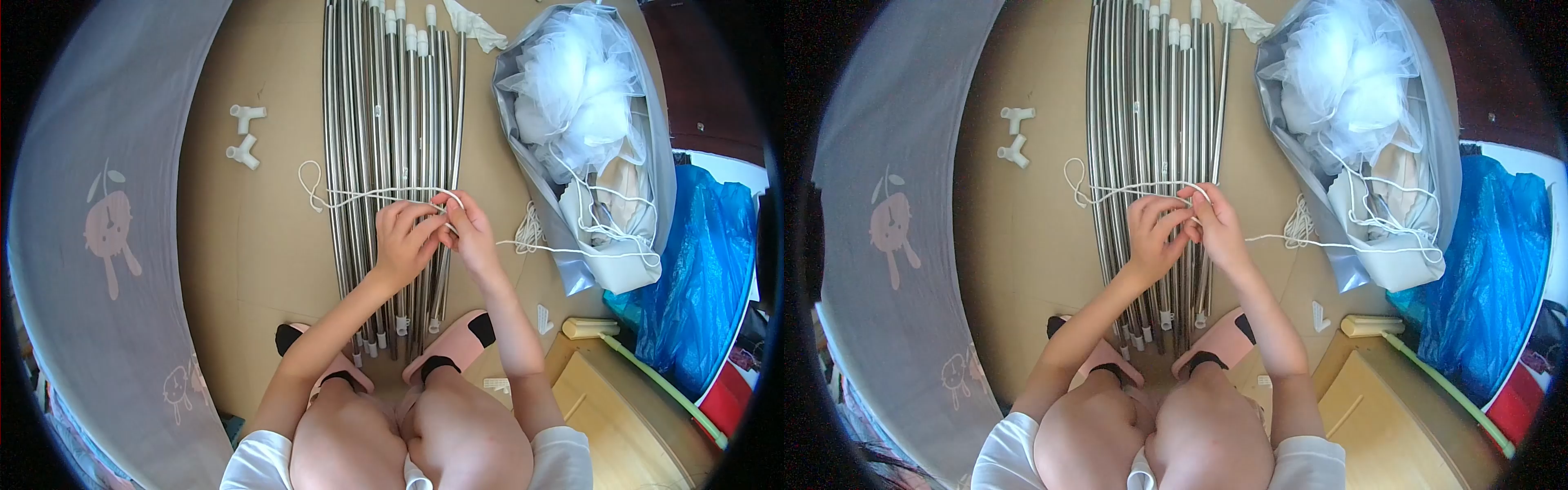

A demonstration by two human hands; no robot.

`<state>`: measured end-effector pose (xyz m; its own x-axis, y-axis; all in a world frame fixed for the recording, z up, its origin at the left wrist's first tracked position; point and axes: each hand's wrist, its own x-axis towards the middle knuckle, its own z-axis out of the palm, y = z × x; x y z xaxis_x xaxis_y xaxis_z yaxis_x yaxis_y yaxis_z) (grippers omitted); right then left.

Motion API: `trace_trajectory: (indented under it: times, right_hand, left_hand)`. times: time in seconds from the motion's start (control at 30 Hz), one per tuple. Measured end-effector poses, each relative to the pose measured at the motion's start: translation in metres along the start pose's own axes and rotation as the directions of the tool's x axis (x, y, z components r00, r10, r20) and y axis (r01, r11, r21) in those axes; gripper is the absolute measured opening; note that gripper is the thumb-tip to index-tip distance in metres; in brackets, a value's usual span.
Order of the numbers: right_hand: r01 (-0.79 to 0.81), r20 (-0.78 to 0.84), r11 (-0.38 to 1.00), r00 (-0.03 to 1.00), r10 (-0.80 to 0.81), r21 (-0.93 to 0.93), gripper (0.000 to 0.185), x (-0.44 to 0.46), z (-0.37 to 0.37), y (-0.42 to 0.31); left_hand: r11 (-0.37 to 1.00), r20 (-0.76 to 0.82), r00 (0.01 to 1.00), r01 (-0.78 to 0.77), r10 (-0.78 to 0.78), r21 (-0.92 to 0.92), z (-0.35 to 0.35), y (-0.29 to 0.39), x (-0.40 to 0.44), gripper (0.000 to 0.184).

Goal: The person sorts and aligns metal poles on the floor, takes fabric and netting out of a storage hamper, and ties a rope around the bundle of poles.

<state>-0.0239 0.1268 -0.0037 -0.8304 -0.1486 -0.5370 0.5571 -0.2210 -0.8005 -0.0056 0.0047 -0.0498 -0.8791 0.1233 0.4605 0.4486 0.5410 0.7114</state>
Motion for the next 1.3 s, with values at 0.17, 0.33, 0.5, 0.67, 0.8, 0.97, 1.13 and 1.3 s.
trace_trajectory:
  times: [0.17,0.33,0.5,0.67,0.8,0.97,1.13,1.3]
  right_hand:
    - [-0.028,-0.018,1.000,0.999,0.029,0.010,0.017,-0.002,-0.003,0.005]
    - [-0.002,-0.112,1.000,0.994,0.000,-0.017,0.012,-0.008,-0.002,0.013]
    - [0.000,-0.239,0.999,0.971,-0.013,-0.054,0.012,-0.009,-0.014,0.035]
    - [-0.101,-0.306,0.990,0.944,0.127,0.102,0.011,-0.011,-0.016,0.059]
    - [-0.345,-0.133,0.899,0.911,0.390,0.271,0.008,-0.006,-0.015,0.069]
    - [-0.466,0.036,0.830,0.877,0.479,0.305,0.007,0.000,-0.013,0.077]
    - [-0.540,0.069,0.825,0.841,0.537,0.164,0.012,0.000,-0.010,0.086]
    - [-0.528,0.086,0.831,0.849,0.521,0.176,0.019,-0.003,-0.014,0.088]
  left_hand:
    - [0.991,0.009,0.993,-0.120,0.121,-0.056,-0.001,-0.015,0.014,0.029]
    - [0.975,0.104,0.980,-0.153,0.171,-0.163,-0.003,-0.014,0.008,0.022]
    - [0.964,0.162,0.985,0.099,-0.060,-0.246,-0.003,-0.015,-0.003,0.011]
    - [0.752,0.334,0.867,0.491,-0.370,-0.440,-0.004,-0.016,-0.010,0.011]
    - [0.525,0.443,0.770,0.638,-0.460,-0.563,0.000,-0.017,-0.016,0.009]
    - [0.409,0.599,0.666,0.746,-0.446,-0.526,-0.007,-0.024,-0.013,0.008]
    - [0.348,0.776,0.545,0.828,-0.317,-0.439,-0.008,-0.026,-0.012,0.011]
    - [0.132,0.833,0.430,0.902,-0.347,-0.411,-0.012,-0.043,-0.008,0.016]
